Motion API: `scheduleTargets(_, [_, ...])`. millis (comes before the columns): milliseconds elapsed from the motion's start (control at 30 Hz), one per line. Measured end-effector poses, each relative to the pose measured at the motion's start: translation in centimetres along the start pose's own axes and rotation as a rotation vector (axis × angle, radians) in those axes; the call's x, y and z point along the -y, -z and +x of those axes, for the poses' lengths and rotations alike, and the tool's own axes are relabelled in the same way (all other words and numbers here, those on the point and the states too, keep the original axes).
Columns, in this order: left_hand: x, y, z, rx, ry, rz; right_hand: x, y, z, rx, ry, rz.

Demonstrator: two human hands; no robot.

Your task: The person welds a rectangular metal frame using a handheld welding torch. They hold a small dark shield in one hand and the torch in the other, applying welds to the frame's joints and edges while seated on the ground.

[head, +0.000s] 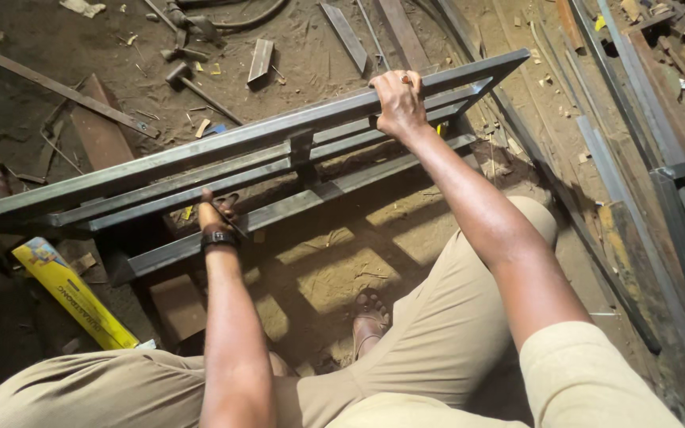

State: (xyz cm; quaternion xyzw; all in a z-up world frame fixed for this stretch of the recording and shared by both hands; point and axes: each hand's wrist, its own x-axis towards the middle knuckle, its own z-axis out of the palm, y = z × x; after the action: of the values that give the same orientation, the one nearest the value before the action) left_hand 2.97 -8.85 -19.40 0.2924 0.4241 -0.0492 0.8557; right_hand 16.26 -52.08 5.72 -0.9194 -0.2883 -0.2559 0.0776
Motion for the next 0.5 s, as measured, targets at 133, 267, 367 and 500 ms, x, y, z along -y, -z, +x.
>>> scheduleTargets(133, [0.0, -0.9, -1.5, -0.064, 0.063, 0.089, 0.6, 0.9, 0.8, -0.028, 0.039, 0.02])
scheduleTargets(267, [0.7, -1.4, -3.8, -0.041, -0.001, 0.04, 0.9, 0.9, 1.0, -0.004, 0.061, 0.021])
scheduleTargets(367, [1.0, -1.2, -5.3, 0.021, -0.122, 0.016, 0.6, 0.2, 1.0, 0.026, 0.062, 0.01])
scheduleTargets(500, [0.3, -1.3, -5.6, -0.023, -0.096, 0.053, 0.3, -0.6, 1.0, 0.064, 0.059, 0.002])
